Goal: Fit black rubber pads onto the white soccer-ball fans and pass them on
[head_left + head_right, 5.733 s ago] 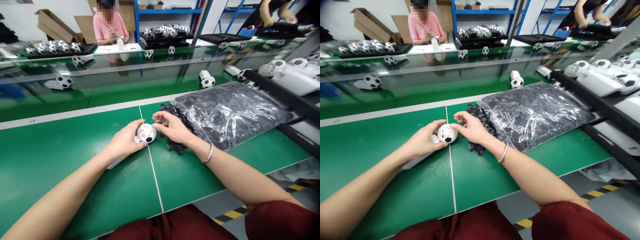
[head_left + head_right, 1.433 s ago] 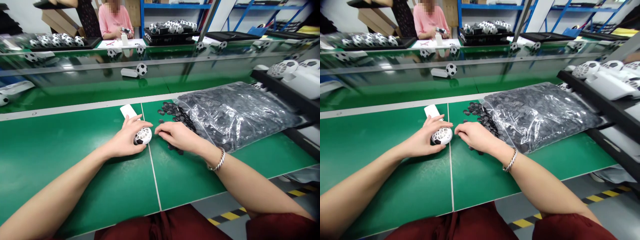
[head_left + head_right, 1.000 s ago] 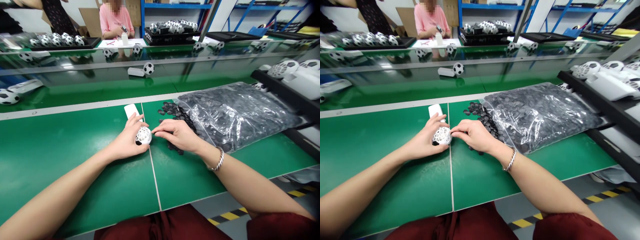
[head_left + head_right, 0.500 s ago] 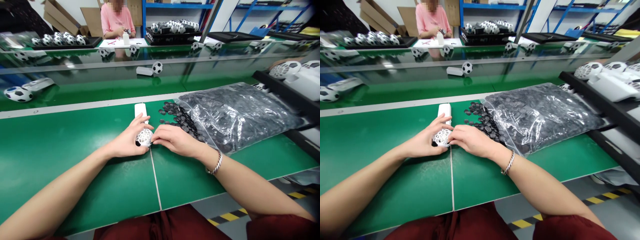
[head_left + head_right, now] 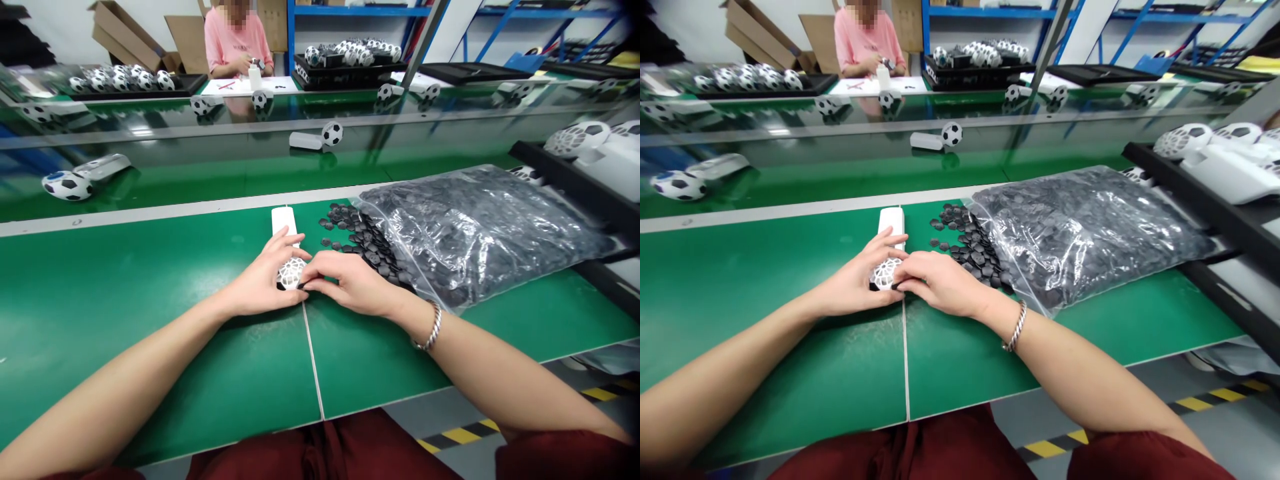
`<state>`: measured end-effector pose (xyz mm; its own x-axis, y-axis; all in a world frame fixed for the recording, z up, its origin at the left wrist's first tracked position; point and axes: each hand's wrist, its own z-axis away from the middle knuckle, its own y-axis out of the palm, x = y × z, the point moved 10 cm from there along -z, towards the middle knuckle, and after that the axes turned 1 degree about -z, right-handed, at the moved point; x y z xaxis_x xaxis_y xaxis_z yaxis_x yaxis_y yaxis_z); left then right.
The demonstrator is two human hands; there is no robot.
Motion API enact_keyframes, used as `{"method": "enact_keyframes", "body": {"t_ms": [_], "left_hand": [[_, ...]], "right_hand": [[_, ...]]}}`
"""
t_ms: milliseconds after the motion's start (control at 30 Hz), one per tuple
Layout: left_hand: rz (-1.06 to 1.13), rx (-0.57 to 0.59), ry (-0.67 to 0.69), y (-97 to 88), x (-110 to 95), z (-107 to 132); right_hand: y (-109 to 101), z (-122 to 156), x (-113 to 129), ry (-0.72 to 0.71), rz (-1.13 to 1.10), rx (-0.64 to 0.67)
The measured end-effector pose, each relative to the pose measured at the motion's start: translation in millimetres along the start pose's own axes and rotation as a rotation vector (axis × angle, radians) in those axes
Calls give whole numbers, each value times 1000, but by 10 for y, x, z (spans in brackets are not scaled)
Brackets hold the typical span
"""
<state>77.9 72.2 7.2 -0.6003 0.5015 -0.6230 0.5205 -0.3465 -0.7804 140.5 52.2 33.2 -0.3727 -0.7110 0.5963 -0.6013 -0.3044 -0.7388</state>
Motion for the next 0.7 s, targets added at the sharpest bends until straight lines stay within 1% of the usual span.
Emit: {"method": "enact_keyframes", "body": {"t_ms": [167, 300, 367, 467, 600, 700], "left_hand": [[29, 14, 21, 18, -9, -2], [18, -6, 38, 1, -36, -20], [12, -5, 55, 0, -67, -31], [15, 12, 55, 14, -88, -37], [35, 2, 0, 15, -42, -27], [46, -11, 5, 16, -43, -29]], "right_hand": [[24, 9, -6, -5, -53, 54], [-9, 4, -37, 3, -75, -8], [-34, 6, -96, 40, -126, -63], [-36, 19, -228, 133, -268, -117], [7, 32, -363, 247, -396, -145], [49, 26, -406, 298, -441, -153]]}}
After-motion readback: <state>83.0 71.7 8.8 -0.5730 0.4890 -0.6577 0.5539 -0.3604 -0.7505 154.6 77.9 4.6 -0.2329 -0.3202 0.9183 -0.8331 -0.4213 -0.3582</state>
